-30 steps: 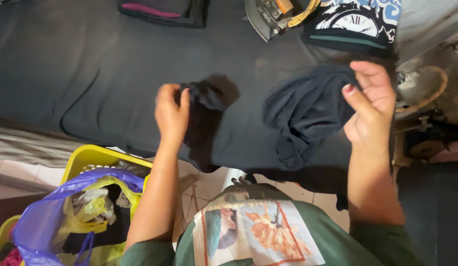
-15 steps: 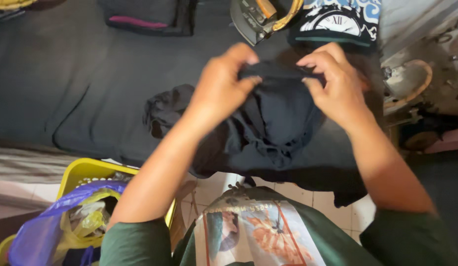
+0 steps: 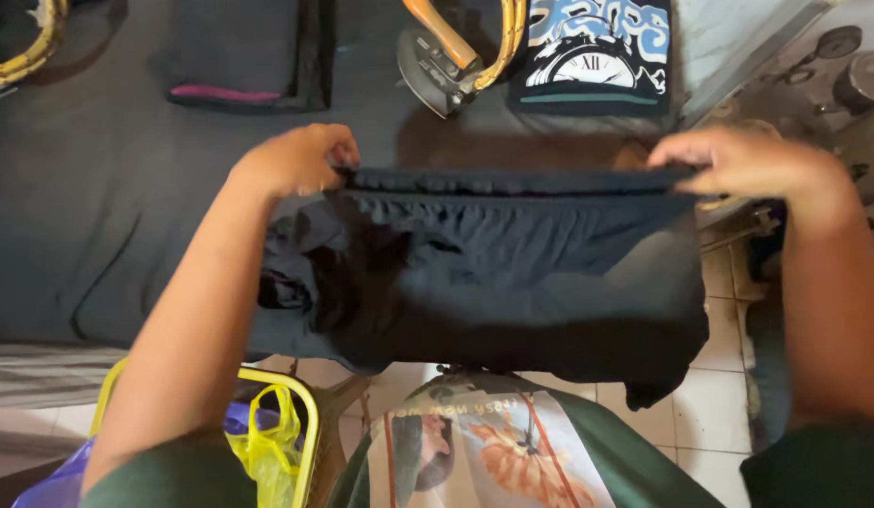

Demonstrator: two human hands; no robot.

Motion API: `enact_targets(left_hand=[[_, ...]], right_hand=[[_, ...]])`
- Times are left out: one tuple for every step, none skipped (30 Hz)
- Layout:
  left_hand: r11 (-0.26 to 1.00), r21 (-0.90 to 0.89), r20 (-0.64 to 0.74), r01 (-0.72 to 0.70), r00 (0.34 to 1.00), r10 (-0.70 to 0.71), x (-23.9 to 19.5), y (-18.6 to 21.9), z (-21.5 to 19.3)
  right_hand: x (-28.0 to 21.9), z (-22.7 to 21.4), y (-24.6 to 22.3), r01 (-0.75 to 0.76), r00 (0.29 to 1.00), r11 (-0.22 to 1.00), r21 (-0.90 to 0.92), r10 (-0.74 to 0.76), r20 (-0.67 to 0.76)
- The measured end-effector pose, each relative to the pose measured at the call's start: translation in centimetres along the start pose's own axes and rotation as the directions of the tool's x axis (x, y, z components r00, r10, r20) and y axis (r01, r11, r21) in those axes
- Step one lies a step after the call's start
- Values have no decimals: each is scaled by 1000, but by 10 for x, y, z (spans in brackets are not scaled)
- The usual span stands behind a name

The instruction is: The person irons several dark-colored t-shirts and a pair of shorts on a dark ironing board. They retrieve items from a yellow laundry basket, smooth them out, and use a steam iron to press the fabric before folding them and placing them on the board.

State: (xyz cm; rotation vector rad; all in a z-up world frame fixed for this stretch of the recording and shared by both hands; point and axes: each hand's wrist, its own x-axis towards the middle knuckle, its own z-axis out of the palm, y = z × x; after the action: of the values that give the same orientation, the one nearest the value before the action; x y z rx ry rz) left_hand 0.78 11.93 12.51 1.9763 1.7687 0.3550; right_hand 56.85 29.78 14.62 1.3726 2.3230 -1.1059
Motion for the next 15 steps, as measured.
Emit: enact_targets(left_hand=[[995,-16,57,97,994,-96,14,-2,-2],[981,-26,115,193,975,-189,35,-3,-9],[958,-27,165,287,946,-279,52,-3,-20],[955,-71,118,287,953,-278,62,-2,-31],[952,-113,63,283,959,-278,66,1,-42],[955,-149,-27,258,964,-264,66,9,-48],[956,-183,-116,230,961,-253,63,18,-53],[956,-214,-205,198,948,-242,58,29,-59],[974,-211,-243,82,961,-133,49,39,-62],[979,-202,-281,-36,959,-23,38,49,-64],[970,-189,-317,-156,944,90,27,60,-66],[957,-209,-283,-201,949,138,14,68,-65],[941,-231,-250,-246,950,187,-1,75,-60],[942,-271,-162,-198,974,158,-16,80,-52],[940,-309,-64,-145,989,131,-32,84,-39]], right_hand=[[10,-6,-3,18,996,1000,6,-18,-88],[23,-14,-7,36,984,999,10,-34,-176],[35,-21,-11,60,962,998,9,-55,-269],[40,-25,-11,136,934,989,54,-110,-339],[43,-31,-13,218,896,972,89,-163,-413],[44,-37,-16,301,848,946,118,-209,-486],[41,-40,-20,315,817,946,75,-230,-529],[32,-39,-22,327,783,944,32,-252,-569],[19,-32,-23,334,752,943,-4,-269,-602],[6,-28,-25,280,744,959,-54,-252,-618],[-9,-22,-25,222,734,970,-103,-235,-638],[-22,-14,-26,161,721,975,-150,-220,-657],[-35,-6,-26,306,760,950,-60,-281,-586],[-46,1,-25,433,782,900,44,-351,-515],[-54,12,-24,433,810,902,7,-385,-443]])
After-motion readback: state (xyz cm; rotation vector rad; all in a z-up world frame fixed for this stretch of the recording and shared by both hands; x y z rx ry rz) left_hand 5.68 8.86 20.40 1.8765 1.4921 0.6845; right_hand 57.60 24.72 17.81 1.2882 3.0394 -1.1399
